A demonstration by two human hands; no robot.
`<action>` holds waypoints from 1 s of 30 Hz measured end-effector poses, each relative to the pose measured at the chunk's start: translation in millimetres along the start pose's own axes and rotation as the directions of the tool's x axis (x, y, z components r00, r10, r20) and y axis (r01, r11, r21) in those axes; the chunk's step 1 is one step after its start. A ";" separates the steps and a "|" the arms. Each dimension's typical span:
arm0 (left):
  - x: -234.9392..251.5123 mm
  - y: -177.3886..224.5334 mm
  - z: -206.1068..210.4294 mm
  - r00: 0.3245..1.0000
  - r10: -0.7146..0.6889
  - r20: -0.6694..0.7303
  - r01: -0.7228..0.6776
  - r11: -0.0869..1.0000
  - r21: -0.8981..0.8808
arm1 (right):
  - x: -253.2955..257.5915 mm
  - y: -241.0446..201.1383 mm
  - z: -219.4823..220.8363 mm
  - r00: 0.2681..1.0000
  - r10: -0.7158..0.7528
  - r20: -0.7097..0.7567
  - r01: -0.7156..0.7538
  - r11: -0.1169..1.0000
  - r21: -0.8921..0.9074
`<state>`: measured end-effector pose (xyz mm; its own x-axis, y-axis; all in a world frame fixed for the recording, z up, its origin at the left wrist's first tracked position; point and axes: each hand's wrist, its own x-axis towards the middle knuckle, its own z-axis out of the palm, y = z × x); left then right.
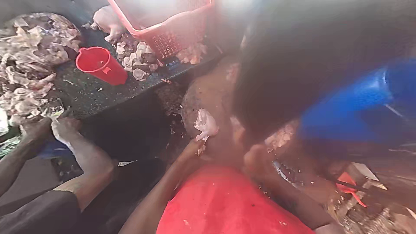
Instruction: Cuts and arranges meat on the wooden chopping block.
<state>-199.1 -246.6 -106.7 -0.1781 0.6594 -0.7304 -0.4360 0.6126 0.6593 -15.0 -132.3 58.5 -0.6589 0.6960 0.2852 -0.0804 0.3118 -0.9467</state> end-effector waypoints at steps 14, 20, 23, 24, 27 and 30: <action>-24.4 -41.3 -49.8 0.999 -0.049 0.006 0.050 0.984 -0.170 | -2.6 57.0 27.6 0.845 0.496 0.202 -0.429 0.853 -0.298; -44.9 -21.3 -64.6 0.997 -0.067 -0.030 0.065 0.995 -0.071 | -32.5 120.1 43.2 0.586 0.760 0.282 -0.580 0.636 -0.508; -64.9 2.7 -92.8 0.997 0.020 -0.081 -0.010 0.993 0.118 | -60.0 125.9 26.3 0.482 0.855 0.193 -0.693 0.507 -0.512; -70.5 10.0 -102.6 0.991 0.053 -0.119 -0.032 0.985 0.167 | -74.6 124.0 19.5 0.491 0.856 0.160 -0.699 0.497 -0.515; -63.4 46.8 -116.1 0.970 0.134 -0.202 -0.068 0.950 0.305 | -111.3 119.6 -10.0 0.528 0.847 0.051 -0.711 0.474 -0.520; -29.6 91.1 -101.1 0.968 0.206 -0.145 -0.134 0.907 0.399 | -148.0 115.8 -48.9 0.575 0.818 -0.038 -0.711 0.476 -0.518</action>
<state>-322.7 -254.3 -43.1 -0.3904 0.7011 -0.5967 -0.0200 0.6415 0.7669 109.8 -167.6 -86.0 -0.4163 0.6792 -0.6044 0.8176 -0.0112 -0.5757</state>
